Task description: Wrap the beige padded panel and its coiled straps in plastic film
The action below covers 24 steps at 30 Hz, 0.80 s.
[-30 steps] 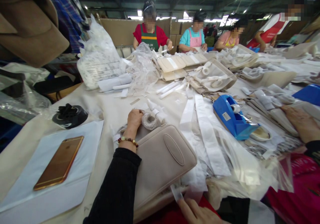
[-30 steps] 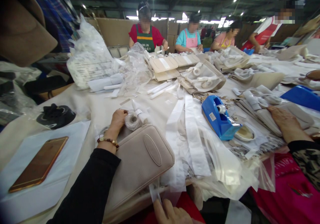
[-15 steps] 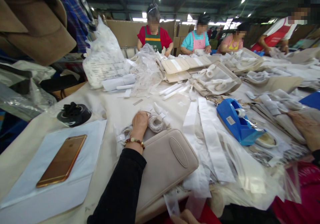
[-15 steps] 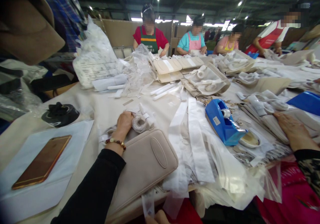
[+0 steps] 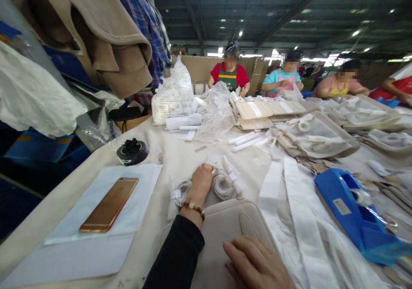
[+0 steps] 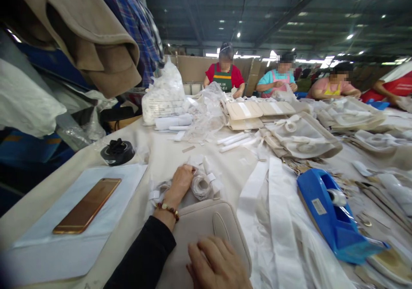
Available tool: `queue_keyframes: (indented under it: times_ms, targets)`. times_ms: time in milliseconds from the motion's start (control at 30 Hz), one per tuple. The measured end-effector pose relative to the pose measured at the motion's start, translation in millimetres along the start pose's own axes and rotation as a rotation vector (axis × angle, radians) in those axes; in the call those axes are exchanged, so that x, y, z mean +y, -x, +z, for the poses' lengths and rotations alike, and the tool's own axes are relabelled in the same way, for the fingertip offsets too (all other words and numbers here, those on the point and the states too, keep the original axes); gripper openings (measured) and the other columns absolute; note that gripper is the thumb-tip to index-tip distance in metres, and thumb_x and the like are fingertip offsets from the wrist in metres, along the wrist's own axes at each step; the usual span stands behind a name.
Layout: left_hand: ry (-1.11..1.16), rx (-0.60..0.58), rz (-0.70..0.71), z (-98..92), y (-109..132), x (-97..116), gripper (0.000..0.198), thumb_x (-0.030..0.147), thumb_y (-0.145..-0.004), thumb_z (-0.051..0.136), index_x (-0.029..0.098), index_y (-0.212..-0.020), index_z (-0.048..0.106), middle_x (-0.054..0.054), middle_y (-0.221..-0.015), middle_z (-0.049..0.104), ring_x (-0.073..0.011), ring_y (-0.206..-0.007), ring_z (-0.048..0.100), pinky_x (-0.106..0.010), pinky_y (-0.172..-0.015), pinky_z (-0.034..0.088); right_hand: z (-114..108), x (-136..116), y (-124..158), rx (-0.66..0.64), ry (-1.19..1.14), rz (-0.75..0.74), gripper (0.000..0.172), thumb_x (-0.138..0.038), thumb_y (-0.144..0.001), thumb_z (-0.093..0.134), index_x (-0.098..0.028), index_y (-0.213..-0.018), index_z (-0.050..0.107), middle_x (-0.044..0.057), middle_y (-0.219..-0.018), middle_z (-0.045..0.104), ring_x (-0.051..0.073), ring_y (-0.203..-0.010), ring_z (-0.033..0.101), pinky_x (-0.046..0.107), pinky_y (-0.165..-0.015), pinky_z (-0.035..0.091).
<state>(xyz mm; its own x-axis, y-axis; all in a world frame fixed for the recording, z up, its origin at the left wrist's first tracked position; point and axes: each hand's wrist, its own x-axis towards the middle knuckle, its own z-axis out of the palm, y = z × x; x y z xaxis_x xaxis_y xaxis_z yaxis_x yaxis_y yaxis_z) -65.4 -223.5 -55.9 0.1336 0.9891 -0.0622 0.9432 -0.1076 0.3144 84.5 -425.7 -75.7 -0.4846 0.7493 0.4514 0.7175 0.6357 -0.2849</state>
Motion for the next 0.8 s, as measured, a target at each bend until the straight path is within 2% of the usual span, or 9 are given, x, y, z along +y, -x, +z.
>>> queue_keyframes:
  times_ms: [33, 100, 200, 400, 600, 700, 800]
  targets:
    - [-0.008, 0.002, 0.002, -0.2, 1, 0, 0.02, 0.03, -0.092, 0.054, 0.013, -0.095, 0.062, -0.004, -0.092, 0.066, -0.0168, -0.087, 0.064, -0.038, -0.082, 0.053, 3, 4, -17, 0.082, 0.115, -0.065, 0.029, -0.023, -0.095, 0.041, -0.022, -0.117, 0.059, 0.006, -0.102, 0.069, 0.02, -0.089, 0.065, 0.032, -0.075, 0.053]
    - [-0.029, 0.004, 0.003, -0.2, 2, 1, 0.019, 0.029, -0.092, 0.053, 0.013, -0.096, 0.063, -0.005, -0.094, 0.066, -0.017, -0.088, 0.064, -0.038, -0.083, 0.053, 11, 10, -44, 0.202, 0.313, -0.094, 0.034, -0.022, -0.097, 0.031, -0.017, -0.113, 0.06, 0.006, -0.106, 0.069, 0.022, -0.091, 0.065, 0.035, -0.075, 0.052]
    - [-0.058, 0.0, 0.003, 1.7, 4, 2, 0.018, 0.026, -0.093, 0.051, 0.013, -0.095, 0.063, -0.005, -0.093, 0.067, -0.017, -0.088, 0.064, -0.038, -0.083, 0.053, 26, 15, -57, 0.25, 0.423, -0.034, 0.041, -0.024, -0.099, 0.023, -0.015, -0.109, 0.062, 0.005, -0.103, 0.07, 0.021, -0.089, 0.063, 0.035, -0.076, 0.048]
    - [-0.075, 0.002, 0.013, 3.6, 6, 3, 0.018, 0.025, -0.092, 0.052, 0.011, -0.098, 0.063, -0.007, -0.095, 0.067, -0.0177, -0.088, 0.064, -0.037, -0.082, 0.052, 37, 22, -49, 0.225, 0.34, 0.012, 0.037, -0.03, -0.098, 0.029, -0.018, -0.108, 0.062, 0.003, -0.104, 0.069, 0.019, -0.093, 0.06, 0.032, -0.079, 0.043]
    - [-0.063, 0.024, 0.009, 0.5, 9, 5, 0.02, 0.013, -0.091, 0.046, 0.011, -0.095, 0.065, -0.012, -0.093, 0.068, -0.0193, -0.087, 0.065, -0.033, -0.079, 0.051, 41, 24, -52, 0.24, 0.322, 0.016, 0.035, -0.029, -0.098, 0.03, -0.018, -0.107, 0.062, 0.004, -0.102, 0.069, 0.02, -0.09, 0.059, 0.033, -0.077, 0.042]
    - [-0.041, 0.031, 0.005, -0.1, 10, 6, 0.025, 0.009, -0.089, 0.042, 0.012, -0.094, 0.066, -0.014, -0.092, 0.068, -0.0208, -0.087, 0.066, -0.03, -0.078, 0.05, 35, 23, -57, 0.23, 0.253, 0.033, 0.033, -0.027, -0.098, 0.03, -0.019, -0.103, 0.062, 0.003, -0.096, 0.068, 0.019, -0.085, 0.059, 0.031, -0.073, 0.042]
    - [0.003, 0.031, 0.013, -0.8, 11, 4, 0.028, 0.007, -0.088, 0.04, 0.014, -0.097, 0.066, -0.014, -0.092, 0.068, -0.0207, -0.087, 0.066, -0.029, -0.077, 0.05, 19, 24, -73, 0.173, 0.114, 0.035, 0.025, -0.022, -0.094, 0.038, -0.021, -0.094, 0.063, 0.002, -0.086, 0.065, 0.016, -0.075, 0.056, 0.029, -0.067, 0.041]
